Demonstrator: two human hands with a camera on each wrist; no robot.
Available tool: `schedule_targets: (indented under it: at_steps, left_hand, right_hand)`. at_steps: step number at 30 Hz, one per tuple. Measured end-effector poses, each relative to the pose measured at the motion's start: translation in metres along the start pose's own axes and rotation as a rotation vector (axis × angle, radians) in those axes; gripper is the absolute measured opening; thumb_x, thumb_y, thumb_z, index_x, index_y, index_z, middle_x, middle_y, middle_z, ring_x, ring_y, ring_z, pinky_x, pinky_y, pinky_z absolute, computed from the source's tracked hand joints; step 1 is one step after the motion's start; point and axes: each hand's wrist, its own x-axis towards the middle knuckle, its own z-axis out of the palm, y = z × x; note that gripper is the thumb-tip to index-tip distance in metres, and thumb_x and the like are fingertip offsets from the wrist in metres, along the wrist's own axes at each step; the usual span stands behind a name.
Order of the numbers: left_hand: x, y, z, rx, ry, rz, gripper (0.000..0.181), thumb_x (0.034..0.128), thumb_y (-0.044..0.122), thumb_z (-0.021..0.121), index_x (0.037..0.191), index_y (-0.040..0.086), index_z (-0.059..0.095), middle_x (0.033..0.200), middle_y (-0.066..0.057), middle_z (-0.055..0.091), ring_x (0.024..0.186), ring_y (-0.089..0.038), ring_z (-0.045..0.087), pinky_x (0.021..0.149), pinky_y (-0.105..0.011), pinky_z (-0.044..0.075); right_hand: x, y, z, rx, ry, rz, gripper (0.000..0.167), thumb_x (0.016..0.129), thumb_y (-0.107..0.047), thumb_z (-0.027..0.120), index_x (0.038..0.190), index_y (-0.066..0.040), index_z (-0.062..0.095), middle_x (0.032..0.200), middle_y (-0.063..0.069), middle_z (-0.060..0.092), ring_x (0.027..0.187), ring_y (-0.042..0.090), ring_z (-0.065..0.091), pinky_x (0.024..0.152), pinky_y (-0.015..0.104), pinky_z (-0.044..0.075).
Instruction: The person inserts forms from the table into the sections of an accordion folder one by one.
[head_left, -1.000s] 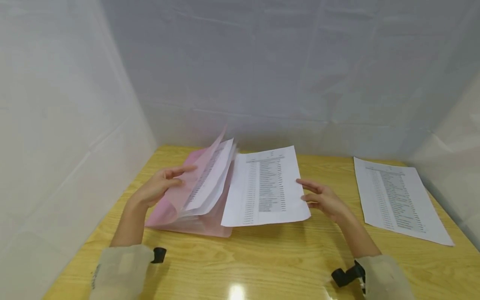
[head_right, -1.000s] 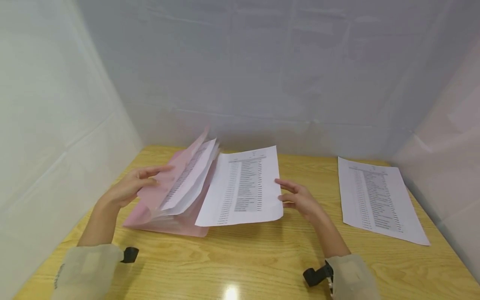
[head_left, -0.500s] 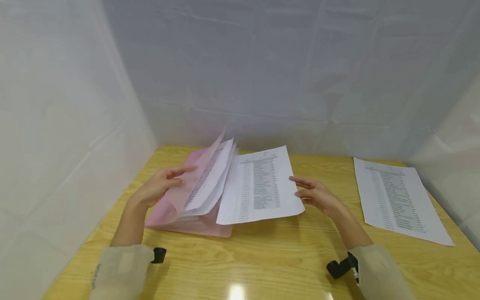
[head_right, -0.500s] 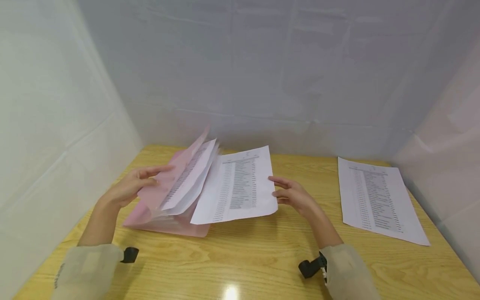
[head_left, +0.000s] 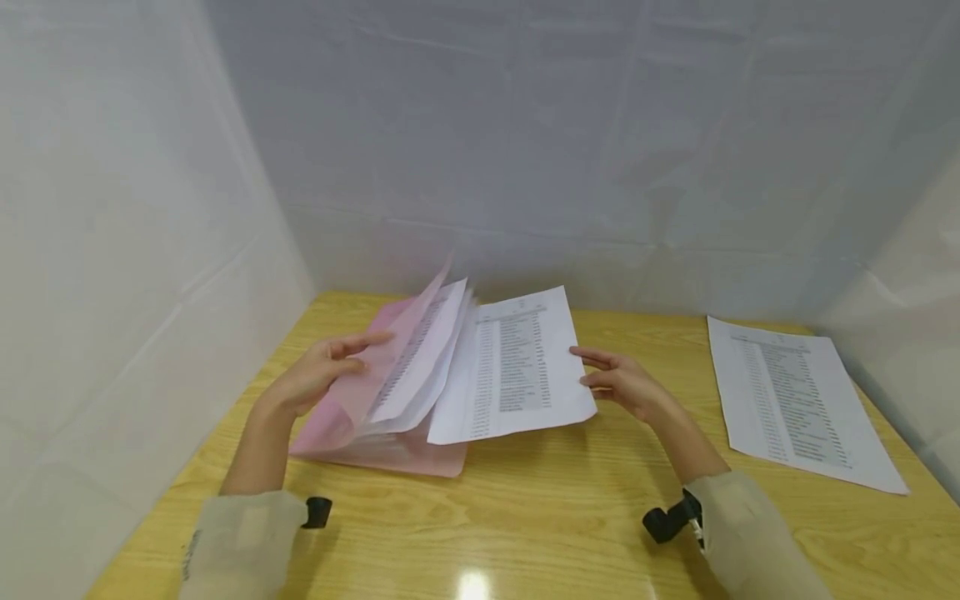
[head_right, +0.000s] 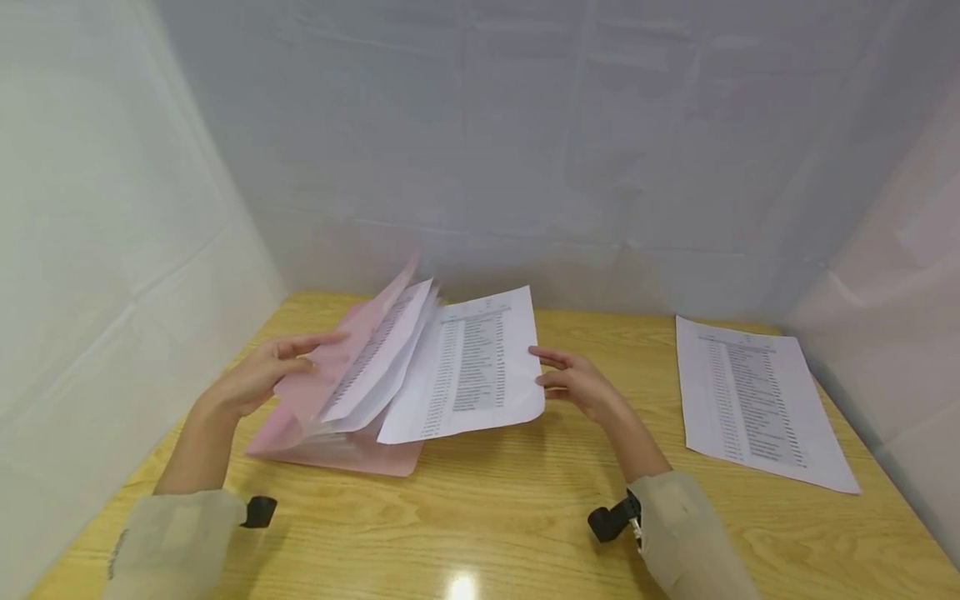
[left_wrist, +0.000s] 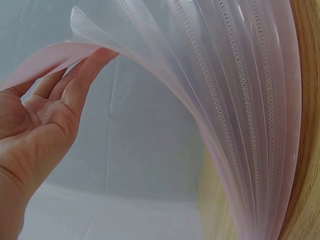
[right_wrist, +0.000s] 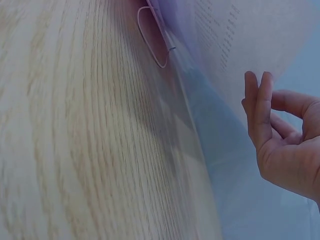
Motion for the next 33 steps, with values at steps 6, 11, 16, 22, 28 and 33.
schedule_targets:
  at_steps: [6, 11, 16, 22, 28, 33]
  left_hand:
    - [0.000, 0.000, 0.003, 0.000, 0.004, -0.019, 0.051, 0.0887, -0.002, 0.048, 0.138, 0.000, 0.038, 0.138, -0.019, 0.034, 0.074, -0.012, 0.055, 0.061, -0.024, 0.048]
    - [0.000, 0.000, 0.003, 0.005, 0.005, -0.023, 0.051, 0.0887, -0.003, 0.047, 0.138, 0.000, 0.038, 0.138, -0.019, 0.034, 0.074, -0.012, 0.056, 0.061, -0.024, 0.049]
    - [0.000, 0.000, 0.003, 0.006, 0.004, -0.021, 0.051, 0.0886, -0.003, 0.047, 0.138, 0.000, 0.038, 0.137, -0.020, 0.035, 0.070, -0.012, 0.055, 0.060, -0.023, 0.048]
    - [0.000, 0.001, 0.003, 0.017, 0.011, -0.015, 0.051, 0.0883, -0.003, 0.048, 0.138, -0.001, 0.038, 0.139, -0.018, 0.033, 0.071, -0.010, 0.054, 0.060, -0.022, 0.047]
    - [0.001, 0.001, 0.002, 0.029, 0.014, -0.013, 0.051, 0.0882, -0.002, 0.048, 0.138, -0.001, 0.039, 0.140, -0.016, 0.031, 0.071, -0.009, 0.052, 0.059, -0.021, 0.046]
    - [0.001, 0.001, 0.001, 0.042, 0.012, -0.008, 0.050, 0.0885, -0.003, 0.048, 0.138, -0.001, 0.039, 0.141, -0.015, 0.031, 0.072, -0.009, 0.050, 0.059, -0.021, 0.045]
  right_hand:
    - [0.002, 0.001, 0.004, 0.006, 0.015, -0.010, 0.057, 0.088, 0.005, 0.053, 0.141, 0.001, 0.031, 0.143, 0.019, 0.027, 0.082, 0.012, 0.055, 0.070, 0.026, 0.047]
    - [0.005, 0.004, 0.010, -0.006, 0.026, -0.018, 0.056, 0.088, 0.005, 0.053, 0.141, 0.001, 0.033, 0.143, 0.020, 0.027, 0.081, 0.013, 0.055, 0.069, 0.026, 0.048]
    - [0.006, 0.007, 0.018, 0.013, 0.040, -0.032, 0.056, 0.088, 0.007, 0.052, 0.140, 0.000, 0.034, 0.142, 0.020, 0.028, 0.076, 0.012, 0.055, 0.066, 0.025, 0.048]
    - [0.006, 0.008, 0.030, 0.030, 0.061, -0.046, 0.056, 0.087, 0.008, 0.052, 0.140, 0.001, 0.035, 0.142, 0.021, 0.029, 0.076, 0.012, 0.056, 0.066, 0.025, 0.048]
    - [0.005, 0.010, 0.041, 0.058, 0.087, -0.059, 0.056, 0.086, 0.008, 0.053, 0.139, 0.001, 0.036, 0.141, 0.021, 0.030, 0.081, 0.014, 0.056, 0.070, 0.028, 0.049]
    - [0.006, 0.012, 0.048, 0.077, 0.115, -0.061, 0.056, 0.086, 0.008, 0.053, 0.139, 0.001, 0.037, 0.140, 0.022, 0.033, 0.083, 0.015, 0.057, 0.070, 0.028, 0.049]
